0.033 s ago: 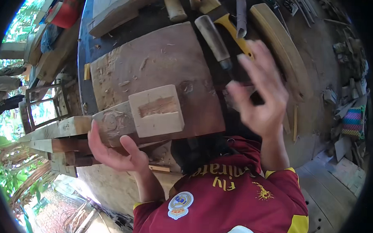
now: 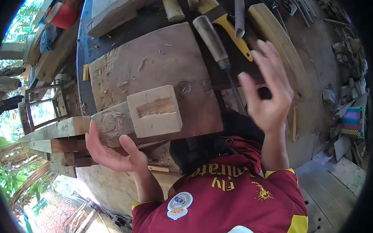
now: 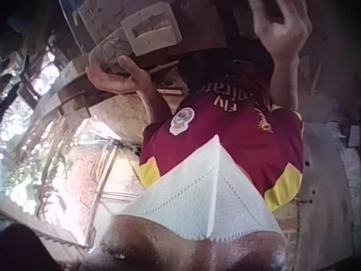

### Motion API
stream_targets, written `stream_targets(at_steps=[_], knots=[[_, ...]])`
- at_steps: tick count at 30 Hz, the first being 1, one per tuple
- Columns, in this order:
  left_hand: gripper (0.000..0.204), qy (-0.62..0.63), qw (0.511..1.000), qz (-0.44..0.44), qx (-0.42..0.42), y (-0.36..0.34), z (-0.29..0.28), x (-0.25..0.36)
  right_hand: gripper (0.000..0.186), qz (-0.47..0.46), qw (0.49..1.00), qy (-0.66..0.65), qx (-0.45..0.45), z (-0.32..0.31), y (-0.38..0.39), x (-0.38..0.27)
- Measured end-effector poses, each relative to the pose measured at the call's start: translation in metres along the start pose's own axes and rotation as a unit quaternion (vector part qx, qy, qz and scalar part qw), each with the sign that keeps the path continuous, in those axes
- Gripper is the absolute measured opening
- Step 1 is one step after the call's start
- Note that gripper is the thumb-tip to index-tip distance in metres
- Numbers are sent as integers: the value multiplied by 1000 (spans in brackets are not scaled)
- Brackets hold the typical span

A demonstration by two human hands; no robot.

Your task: Use a chisel and a wooden mallet to carve a mortise into a block of wood.

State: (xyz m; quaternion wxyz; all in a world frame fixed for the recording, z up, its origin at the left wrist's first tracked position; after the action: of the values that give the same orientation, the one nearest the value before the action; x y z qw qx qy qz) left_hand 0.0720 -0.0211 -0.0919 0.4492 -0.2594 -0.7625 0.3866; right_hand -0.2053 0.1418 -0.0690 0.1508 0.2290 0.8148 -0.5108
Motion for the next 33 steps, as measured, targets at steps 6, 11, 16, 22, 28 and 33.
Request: stream_targets(at_steps=[6,11,16,22,28,33], knots=[[71,74,997,22,-19,-10,19,25,39,56,989,119,-61,-20,22,38],[75,120,991,38,-53,-12,33,57,40,68,991,89,-76,-23,39,41],[70,169,982,40,-80,-3,49,82,42,92,992,68,-50,-40,44,46],[57,160,980,59,-99,1,49,92,45,131,990,17,-49,-66,49,47],[50,152,981,71,-94,3,46,101,39,200,978,-53,-32,-86,60,51],[36,111,967,181,-142,-9,59,127,33,293,948,-120,21,-88,72,65]])
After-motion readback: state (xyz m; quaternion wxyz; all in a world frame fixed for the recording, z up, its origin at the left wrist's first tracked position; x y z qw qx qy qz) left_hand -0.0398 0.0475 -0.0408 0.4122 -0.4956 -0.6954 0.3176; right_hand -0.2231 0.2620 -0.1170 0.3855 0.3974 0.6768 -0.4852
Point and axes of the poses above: each hand's wrist, its own y-axis away from the middle knuckle, its own z-axis out of the palm, x = y × z, the point moved 7 cm from there along -y, towards the middle knuckle, and after that the axes turned 13 degrees about x, right-handed, at the moved point
